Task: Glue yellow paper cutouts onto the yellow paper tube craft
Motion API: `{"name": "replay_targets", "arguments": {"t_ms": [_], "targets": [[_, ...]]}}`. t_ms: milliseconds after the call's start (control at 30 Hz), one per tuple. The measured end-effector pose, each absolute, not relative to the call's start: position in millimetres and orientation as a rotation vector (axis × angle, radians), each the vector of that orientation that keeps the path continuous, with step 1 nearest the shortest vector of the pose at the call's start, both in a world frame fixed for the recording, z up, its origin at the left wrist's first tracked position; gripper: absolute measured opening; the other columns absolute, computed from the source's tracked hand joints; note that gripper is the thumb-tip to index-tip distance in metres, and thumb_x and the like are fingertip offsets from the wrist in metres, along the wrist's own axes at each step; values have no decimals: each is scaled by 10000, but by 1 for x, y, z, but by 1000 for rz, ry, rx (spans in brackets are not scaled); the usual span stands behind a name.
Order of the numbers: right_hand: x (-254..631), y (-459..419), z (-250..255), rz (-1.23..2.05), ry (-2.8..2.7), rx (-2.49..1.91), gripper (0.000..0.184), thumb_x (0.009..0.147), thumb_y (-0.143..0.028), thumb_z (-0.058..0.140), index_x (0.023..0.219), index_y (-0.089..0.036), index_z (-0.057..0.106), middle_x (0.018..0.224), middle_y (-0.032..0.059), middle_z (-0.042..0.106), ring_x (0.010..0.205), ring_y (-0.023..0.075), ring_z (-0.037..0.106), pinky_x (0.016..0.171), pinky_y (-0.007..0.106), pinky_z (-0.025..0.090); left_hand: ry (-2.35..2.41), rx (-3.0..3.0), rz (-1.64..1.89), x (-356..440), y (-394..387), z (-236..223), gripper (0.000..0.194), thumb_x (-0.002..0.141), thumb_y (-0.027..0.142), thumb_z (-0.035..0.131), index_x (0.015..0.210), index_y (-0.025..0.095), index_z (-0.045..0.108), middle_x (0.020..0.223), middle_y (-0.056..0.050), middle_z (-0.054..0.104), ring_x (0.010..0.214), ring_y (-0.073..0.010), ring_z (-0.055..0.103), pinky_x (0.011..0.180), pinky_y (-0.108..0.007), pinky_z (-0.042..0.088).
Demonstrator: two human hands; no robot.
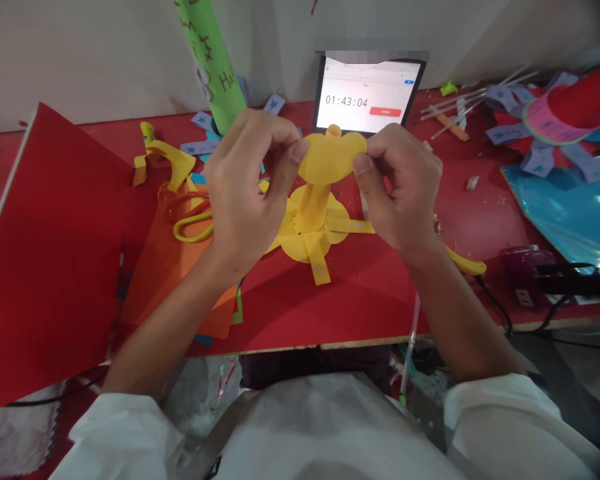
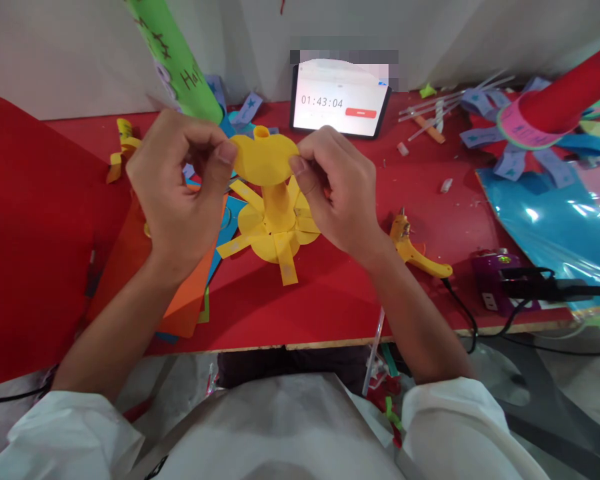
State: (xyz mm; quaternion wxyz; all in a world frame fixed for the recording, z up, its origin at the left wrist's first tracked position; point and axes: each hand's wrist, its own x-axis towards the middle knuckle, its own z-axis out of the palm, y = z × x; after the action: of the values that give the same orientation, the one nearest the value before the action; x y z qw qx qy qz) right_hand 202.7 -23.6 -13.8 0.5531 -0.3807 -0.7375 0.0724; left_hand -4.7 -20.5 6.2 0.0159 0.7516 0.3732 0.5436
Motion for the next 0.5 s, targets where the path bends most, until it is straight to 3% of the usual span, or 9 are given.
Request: {"name": "replay_targets", "arguments": {"t_ms": [167, 300, 400, 500], "targets": [[204, -25, -14, 137, -1746, -985, 425, 1092, -595, 546, 798, -295, 481, 746, 18, 587, 660, 223, 526, 642, 425, 423, 1121, 2298, 1675, -4, -22, 9, 411, 1107, 619, 590, 872, 283, 592, 861, -15, 660, 746, -172, 608, 677, -391, 549], [203, -24, -14, 121, -1754, -926, 413, 1098, -569, 571, 813, -284, 479, 737, 7, 570, 652, 200, 499, 639, 400, 398, 1082, 2330, 1649, -2, -19, 7, 474, 1100, 715, 502, 890, 295, 570, 904, -38, 682, 830, -214, 652, 672, -411, 565], [203, -23, -15, 127, -1747, -852, 378, 1094, -499, 617, 819, -273, 487, 730, -2, 546, 639, 180, 472, 622, 391, 361, 1018, 2299, 1623, -1, -18, 5, 404, 1113, 662, 512, 915, 317, 580, 935, -49, 703, 893, -244, 687, 738, -449, 603], [205, -22, -17, 155, -1742, -899, 402, 1093, -555, 595, 813, -278, 511, 746, 10, 569, 649, 189, 490, 629, 406, 388, 979, 2251, 1589, 0, -19, 5, 279, 1115, 553, 600, 966, 317, 593, 996, -36, 717, 961, -222, 720, 808, -431, 643]]}}
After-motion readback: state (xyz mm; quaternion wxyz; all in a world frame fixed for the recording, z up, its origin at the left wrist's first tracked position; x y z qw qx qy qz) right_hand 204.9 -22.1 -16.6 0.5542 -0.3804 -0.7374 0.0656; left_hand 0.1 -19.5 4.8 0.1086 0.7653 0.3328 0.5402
